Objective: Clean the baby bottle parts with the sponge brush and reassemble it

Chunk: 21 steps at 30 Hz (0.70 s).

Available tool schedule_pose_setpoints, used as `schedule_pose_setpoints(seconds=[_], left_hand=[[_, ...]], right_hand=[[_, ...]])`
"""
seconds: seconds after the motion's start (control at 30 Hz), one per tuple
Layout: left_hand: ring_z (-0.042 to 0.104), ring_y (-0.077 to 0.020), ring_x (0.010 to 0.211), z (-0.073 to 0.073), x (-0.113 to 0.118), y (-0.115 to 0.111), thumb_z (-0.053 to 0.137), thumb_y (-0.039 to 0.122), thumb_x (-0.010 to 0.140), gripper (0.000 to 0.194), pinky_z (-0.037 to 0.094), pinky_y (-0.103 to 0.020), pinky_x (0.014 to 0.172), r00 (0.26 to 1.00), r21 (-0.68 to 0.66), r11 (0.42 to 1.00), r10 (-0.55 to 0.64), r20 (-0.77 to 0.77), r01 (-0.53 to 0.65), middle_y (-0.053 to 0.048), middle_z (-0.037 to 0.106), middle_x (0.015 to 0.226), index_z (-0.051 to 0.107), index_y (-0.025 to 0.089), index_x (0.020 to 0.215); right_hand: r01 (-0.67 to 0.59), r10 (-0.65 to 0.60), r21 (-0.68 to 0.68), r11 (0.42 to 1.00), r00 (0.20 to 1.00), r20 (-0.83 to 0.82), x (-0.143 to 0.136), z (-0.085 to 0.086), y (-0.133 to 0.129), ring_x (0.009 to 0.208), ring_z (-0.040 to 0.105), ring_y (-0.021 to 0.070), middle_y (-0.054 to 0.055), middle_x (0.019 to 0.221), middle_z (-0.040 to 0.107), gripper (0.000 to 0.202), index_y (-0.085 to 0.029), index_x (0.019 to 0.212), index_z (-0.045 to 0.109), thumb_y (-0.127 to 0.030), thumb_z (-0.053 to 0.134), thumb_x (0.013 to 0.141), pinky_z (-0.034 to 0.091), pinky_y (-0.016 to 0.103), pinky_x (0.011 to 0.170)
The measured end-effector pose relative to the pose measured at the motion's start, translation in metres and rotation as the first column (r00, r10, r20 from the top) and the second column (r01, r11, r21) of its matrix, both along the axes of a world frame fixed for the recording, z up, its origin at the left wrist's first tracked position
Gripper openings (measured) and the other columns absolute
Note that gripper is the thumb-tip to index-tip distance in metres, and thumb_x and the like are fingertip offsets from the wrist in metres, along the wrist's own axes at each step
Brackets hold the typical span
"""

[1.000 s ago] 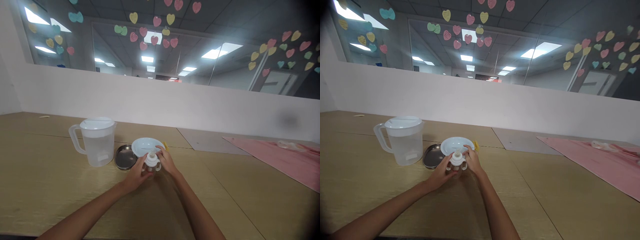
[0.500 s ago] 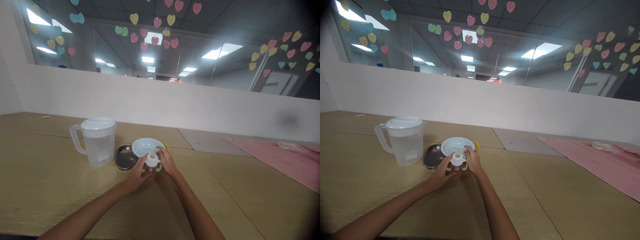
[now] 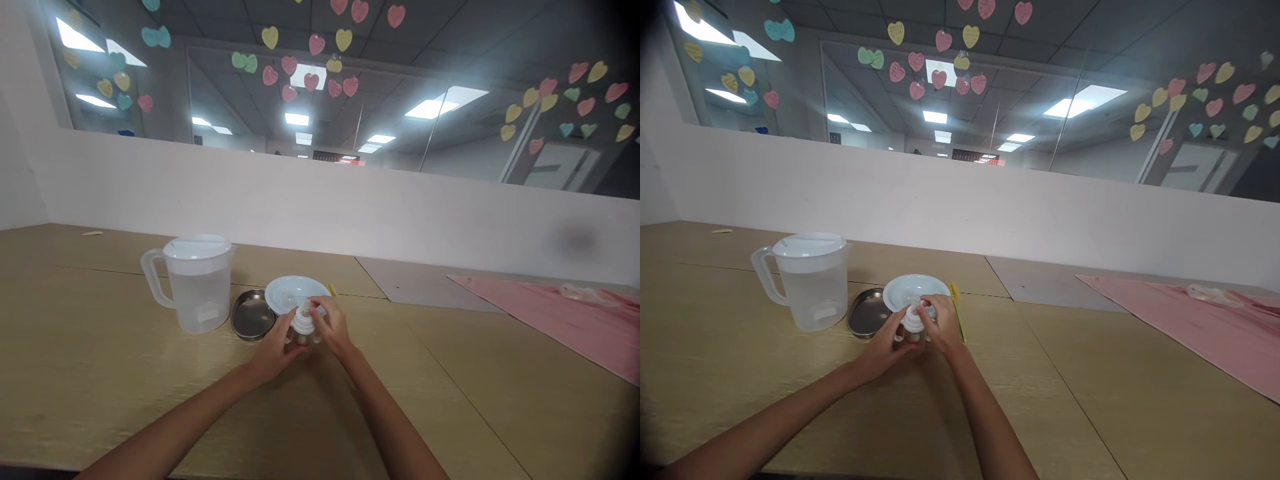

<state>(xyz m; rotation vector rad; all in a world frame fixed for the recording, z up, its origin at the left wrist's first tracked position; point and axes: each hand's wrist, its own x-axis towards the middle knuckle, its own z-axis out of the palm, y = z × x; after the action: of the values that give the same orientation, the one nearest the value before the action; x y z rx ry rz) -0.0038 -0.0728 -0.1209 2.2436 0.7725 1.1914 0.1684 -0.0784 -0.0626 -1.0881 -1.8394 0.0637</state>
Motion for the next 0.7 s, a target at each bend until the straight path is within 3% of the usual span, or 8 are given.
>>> schedule_pose_setpoints(seconds=[0.13,0.27,0.4,0.53,0.7], left_hand=[[0.044,-0.0233,0.119,-0.001,0.0,0.001,0.057,0.03,0.081,0.069,0.045,-0.037,0.091,1.0,-0.007,1.0,-0.006,0.016,0.006,-0.011,0.04,0.134,0.023,0.023,0.14],[0.046,-0.0227,0.115,-0.002,0.0,0.001,0.059,0.031,0.08,0.07,0.045,-0.037,0.091,1.0,-0.004,1.0,0.005,0.026,-0.005,-0.012,0.041,0.134,0.023,0.022,0.14],[0.052,-0.0221,0.106,0.001,0.0,0.001,0.06,0.034,0.08,0.072,0.047,-0.036,0.085,1.0,-0.021,1.0,0.017,0.011,-0.017,-0.012,0.042,0.135,0.023,0.023,0.141],[0.052,-0.0227,0.105,0.006,-0.003,0.0,0.06,0.037,0.079,0.075,0.048,-0.036,0.083,1.0,-0.016,1.0,-0.018,0.004,0.018,-0.012,0.039,0.139,0.021,0.024,0.142],[0.052,-0.0225,0.106,0.007,-0.004,0.0,0.058,0.039,0.081,0.072,0.048,-0.036,0.085,1.0,-0.028,0.999,-0.027,-0.005,0.026,-0.011,0.042,0.136,0.022,0.023,0.141]], right_hand=[[0.023,-0.023,0.003,1.0,0.993,0.113,-0.009,0.002,-0.003,0.088,0.053,0.0193,0.003,0.086,0.059,0.032,-0.022,0.09,0.06,-0.05,0.06,0.075,0.042,0.034,0.08],[0.014,-0.012,-0.035,0.999,0.998,0.055,-0.012,0.003,-0.001,0.081,0.054,0.0169,0.001,0.081,0.057,0.029,-0.022,0.076,0.059,-0.049,0.066,0.069,0.044,0.031,0.073],[-0.035,0.032,-0.126,0.991,0.999,-0.025,-0.011,0.006,-0.001,0.08,0.056,0.0157,0.0,0.086,0.061,0.029,-0.022,0.076,0.062,-0.049,0.069,0.066,0.045,0.032,0.075],[-0.159,0.137,-0.241,0.957,0.985,-0.106,-0.006,0.013,-0.003,0.09,0.059,0.0176,0.001,0.095,0.063,0.027,-0.023,0.084,0.067,-0.044,0.07,0.067,0.046,0.034,0.082],[-0.368,0.262,-0.374,0.852,0.916,-0.304,0.003,0.02,-0.004,0.098,0.059,0.019,0.004,0.101,0.065,0.042,-0.021,0.102,0.065,-0.033,0.074,0.063,0.047,0.033,0.087]])
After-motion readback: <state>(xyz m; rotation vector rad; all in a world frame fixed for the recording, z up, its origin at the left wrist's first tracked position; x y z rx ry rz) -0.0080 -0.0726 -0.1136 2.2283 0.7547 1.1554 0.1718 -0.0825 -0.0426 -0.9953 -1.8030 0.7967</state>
